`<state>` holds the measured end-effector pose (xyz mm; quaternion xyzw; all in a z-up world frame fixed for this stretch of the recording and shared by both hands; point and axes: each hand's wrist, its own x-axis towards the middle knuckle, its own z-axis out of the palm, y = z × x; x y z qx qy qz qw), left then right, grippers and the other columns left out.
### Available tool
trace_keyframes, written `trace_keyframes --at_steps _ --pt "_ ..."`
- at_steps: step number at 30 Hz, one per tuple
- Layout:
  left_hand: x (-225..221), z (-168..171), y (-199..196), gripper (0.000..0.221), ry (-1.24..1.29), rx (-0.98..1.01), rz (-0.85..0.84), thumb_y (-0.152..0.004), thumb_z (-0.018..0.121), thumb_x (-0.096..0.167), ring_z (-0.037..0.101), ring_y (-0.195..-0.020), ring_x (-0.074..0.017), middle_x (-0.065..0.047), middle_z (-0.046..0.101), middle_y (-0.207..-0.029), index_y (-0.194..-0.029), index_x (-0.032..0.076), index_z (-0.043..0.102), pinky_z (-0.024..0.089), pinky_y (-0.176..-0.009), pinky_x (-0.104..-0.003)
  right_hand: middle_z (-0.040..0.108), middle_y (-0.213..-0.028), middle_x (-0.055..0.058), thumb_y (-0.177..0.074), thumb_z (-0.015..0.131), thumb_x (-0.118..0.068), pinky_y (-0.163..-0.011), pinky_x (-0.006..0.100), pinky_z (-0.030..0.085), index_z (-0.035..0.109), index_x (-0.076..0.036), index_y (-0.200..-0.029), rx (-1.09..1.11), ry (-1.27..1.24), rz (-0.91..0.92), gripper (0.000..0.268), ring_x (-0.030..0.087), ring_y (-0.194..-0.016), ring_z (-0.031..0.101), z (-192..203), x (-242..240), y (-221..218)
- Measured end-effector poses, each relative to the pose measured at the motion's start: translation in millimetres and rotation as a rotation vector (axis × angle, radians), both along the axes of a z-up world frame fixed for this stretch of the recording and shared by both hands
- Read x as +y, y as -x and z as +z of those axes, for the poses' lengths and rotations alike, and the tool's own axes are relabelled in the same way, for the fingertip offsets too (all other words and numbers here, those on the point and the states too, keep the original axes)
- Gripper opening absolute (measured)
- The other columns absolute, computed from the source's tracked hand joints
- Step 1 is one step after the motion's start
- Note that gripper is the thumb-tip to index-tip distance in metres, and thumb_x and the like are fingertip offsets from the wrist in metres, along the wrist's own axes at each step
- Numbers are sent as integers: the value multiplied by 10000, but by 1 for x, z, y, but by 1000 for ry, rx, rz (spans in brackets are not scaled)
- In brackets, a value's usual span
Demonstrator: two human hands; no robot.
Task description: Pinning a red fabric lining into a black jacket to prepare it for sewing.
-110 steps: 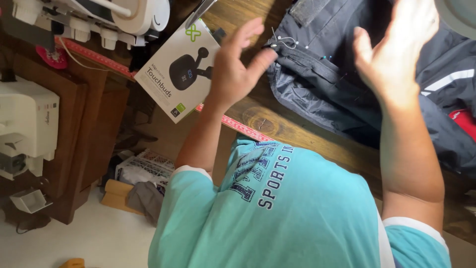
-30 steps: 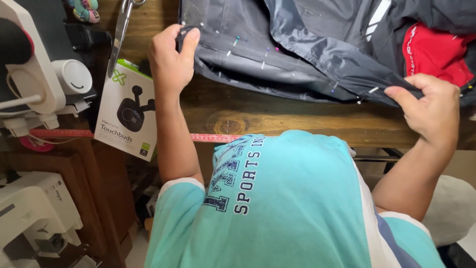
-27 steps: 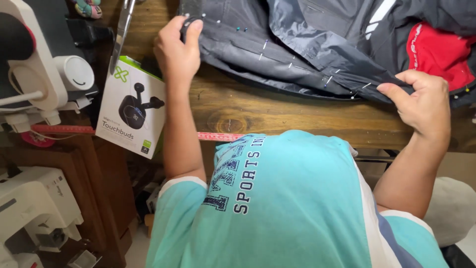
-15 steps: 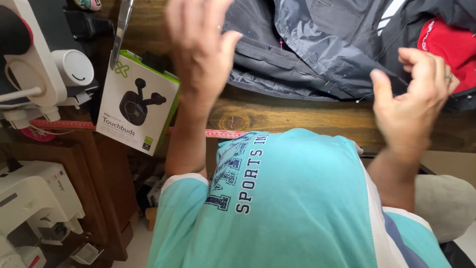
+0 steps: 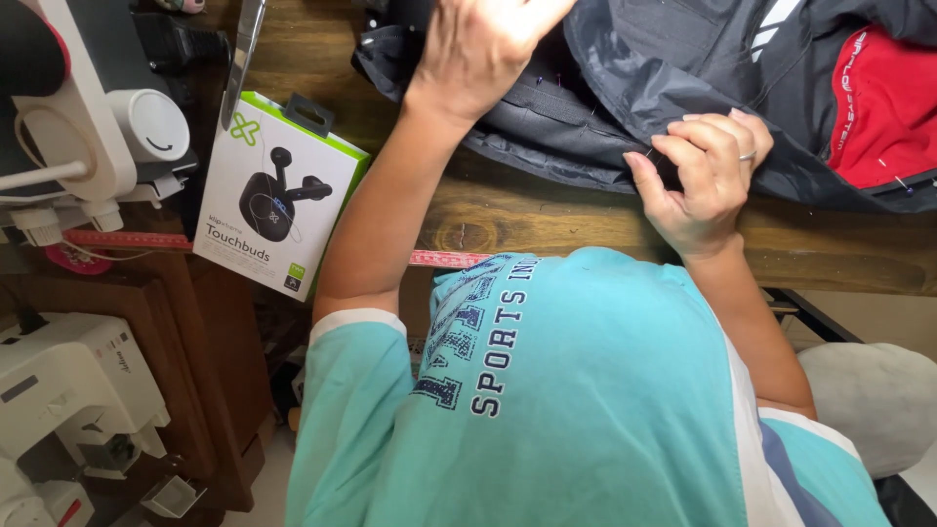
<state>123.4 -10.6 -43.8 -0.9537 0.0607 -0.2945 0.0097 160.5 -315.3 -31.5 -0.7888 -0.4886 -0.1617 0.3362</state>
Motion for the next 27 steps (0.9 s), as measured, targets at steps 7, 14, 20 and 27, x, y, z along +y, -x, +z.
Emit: trace_keyframes --at_steps 7,14,20,27 --pt "20 64 39 152 163 -127 -357 -1025 638 -38 658 -947 -235 -64 656 -1064 -969 86 704 462 -851 -391 666 -1011 146 -975 899 -89 -1064 512 394 741 13 -963 1 1 7 189 345 -971 653 -5 -1 -12" --pt "15 53 54 131 79 -128 -312 -970 713 -42 627 -874 -218 -76 674 -996 -891 59 685 479 -781 -354 633 -1034 132 -949 930 -53 -1062 498 376 819 -44 -929 -1 42 20 112 320 -981 624 -7 1 -14" --pt "12 54 58 200 35 -150 -349 -988 606 -55 591 -855 -214 -69 643 -927 -820 35 666 464 -733 -326 642 -1083 137 -993 922 -81 -1109 508 325 840 -93 -994 40 106 45 83 331 -1024 627 -7 -4 -17" --pt "9 42 68 258 -22 -208 -285 -954 595 -53 550 -884 -148 14 623 -863 -760 114 627 399 -787 -286 580 -1213 188 -994 842 -116 -1008 516 351 754 -54 -912 161 73 30 136 414 -1130 547 5 9 -22"
